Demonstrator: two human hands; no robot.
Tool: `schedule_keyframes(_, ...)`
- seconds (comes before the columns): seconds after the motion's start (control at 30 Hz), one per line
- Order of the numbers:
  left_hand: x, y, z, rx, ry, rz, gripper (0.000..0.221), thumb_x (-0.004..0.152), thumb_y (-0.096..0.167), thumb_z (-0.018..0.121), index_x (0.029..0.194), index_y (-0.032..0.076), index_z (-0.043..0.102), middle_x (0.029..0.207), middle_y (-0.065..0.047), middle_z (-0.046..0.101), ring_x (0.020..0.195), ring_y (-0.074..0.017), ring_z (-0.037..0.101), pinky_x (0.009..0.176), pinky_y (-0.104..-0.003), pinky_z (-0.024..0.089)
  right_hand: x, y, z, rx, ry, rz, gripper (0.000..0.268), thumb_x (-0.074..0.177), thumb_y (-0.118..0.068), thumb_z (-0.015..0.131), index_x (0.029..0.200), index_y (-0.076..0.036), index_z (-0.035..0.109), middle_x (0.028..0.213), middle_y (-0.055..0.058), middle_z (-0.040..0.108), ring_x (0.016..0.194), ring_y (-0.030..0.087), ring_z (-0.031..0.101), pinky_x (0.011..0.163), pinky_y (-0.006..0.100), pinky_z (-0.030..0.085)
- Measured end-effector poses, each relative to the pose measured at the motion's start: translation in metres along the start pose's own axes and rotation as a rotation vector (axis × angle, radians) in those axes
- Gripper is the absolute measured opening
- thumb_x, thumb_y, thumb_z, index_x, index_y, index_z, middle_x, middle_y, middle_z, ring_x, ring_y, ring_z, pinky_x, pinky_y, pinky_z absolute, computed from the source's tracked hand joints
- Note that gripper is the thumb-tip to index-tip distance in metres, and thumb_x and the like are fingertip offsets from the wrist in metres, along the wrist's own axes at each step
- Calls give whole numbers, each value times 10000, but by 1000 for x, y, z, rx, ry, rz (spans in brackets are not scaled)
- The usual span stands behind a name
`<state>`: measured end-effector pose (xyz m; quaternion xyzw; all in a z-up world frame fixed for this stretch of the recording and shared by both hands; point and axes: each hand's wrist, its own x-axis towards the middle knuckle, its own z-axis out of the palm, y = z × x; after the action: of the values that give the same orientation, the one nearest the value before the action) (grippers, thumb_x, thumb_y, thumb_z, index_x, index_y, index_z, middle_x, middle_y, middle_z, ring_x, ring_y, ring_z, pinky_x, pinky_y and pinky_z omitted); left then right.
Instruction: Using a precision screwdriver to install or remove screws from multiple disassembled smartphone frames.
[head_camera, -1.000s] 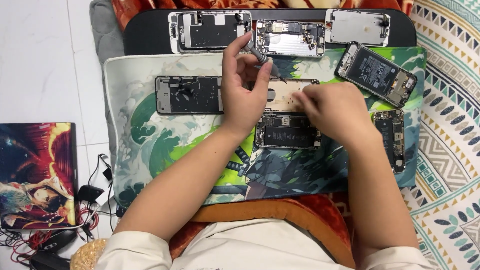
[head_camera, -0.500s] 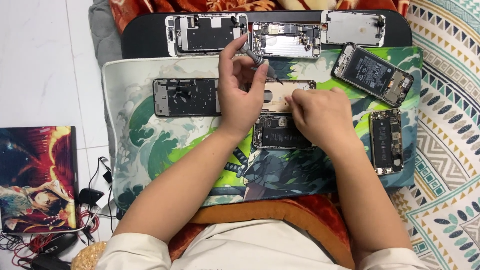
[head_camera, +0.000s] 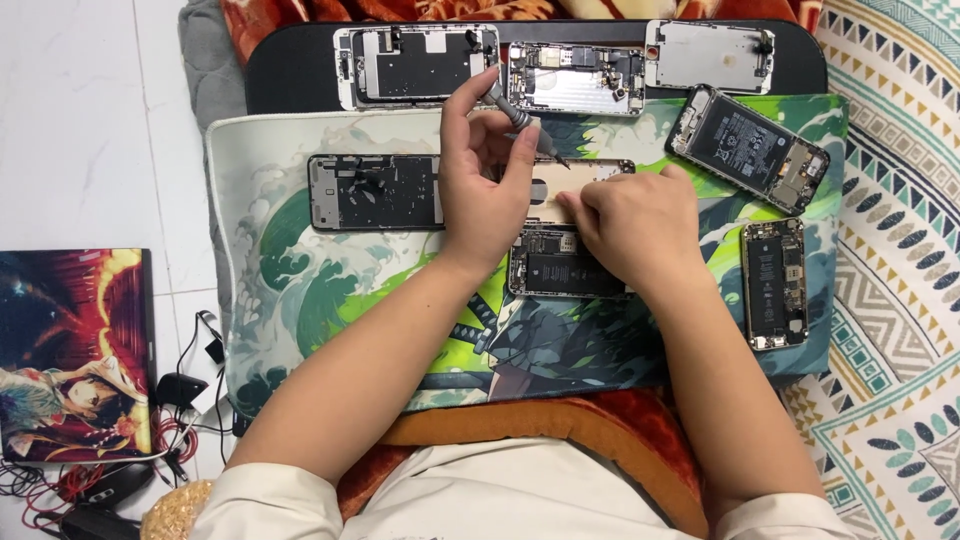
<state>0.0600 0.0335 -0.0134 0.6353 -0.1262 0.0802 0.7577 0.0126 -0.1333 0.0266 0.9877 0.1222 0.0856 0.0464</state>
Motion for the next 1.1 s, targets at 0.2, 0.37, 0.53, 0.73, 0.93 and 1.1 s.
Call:
schedule_keyframes(0.2, 0, 0, 0, 44, 9, 2, 573, 1058, -7, 680, 1505, 211, 396, 1001, 40, 592, 819, -57, 597, 725, -192, 505, 1, 0, -2, 6, -10, 18, 483, 1064, -446, 682, 668, -172, 726, 668, -9, 702, 576, 247, 611, 706, 375, 406)
schedule_keyframes(0.37, 0, -1, 0, 16, 7, 3, 576, 1055, -30, 672, 1504, 203, 396, 998, 32, 590, 829, -66, 596, 743, -199, 510, 0, 1, -3, 21, 4, 22, 456, 1072, -388, 667, 685, -150, 700, 675, 6, 705, 588, 268, 616, 717, 380, 409)
schedule_keyframes(0.53, 0, -1, 0, 13, 11, 10, 570, 1057, -20, 676, 1500, 204, 396, 980, 32, 597, 816, -65, 612, 723, -198, 511, -5, 8, -15, 218, -15, 94, 264, 1102, -214, 559, 883, -83, 628, 648, 102, 638, 537, 352, 525, 733, 400, 425)
schedule_keyframes(0.73, -3, -2, 1, 101, -51, 108, 613, 1053, -37, 671, 1514, 219, 359, 1036, 1, 631, 891, -98, 666, 829, -231, 574, -32, 24, -26, 581, 141, 260, 122, 1055, 2, 576, 945, 45, 604, 655, 140, 589, 520, 301, 482, 544, 416, 380)
schedule_keyframes(0.93, -6, 0, 6, 261, -196, 219, 585, 1030, -9, 708, 1482, 192, 397, 1069, -26, 679, 924, -136, 723, 867, -280, 656, -60, 41, 22, 671, 298, 326, 100, 972, 38, 690, 930, 21, 600, 740, 57, 487, 610, 176, 397, 568, 307, 342)
schedule_keyframes(1.1, -9, -5, 10, 271, -186, 317, 526, 1013, 23, 728, 1474, 174, 523, 1133, -85, 750, 947, -230, 782, 878, -355, 645, -61, 49, 47, 837, 441, 237, 89, 984, -73, 756, 942, -62, 679, 646, 48, 489, 533, 257, 528, 568, 346, 450)
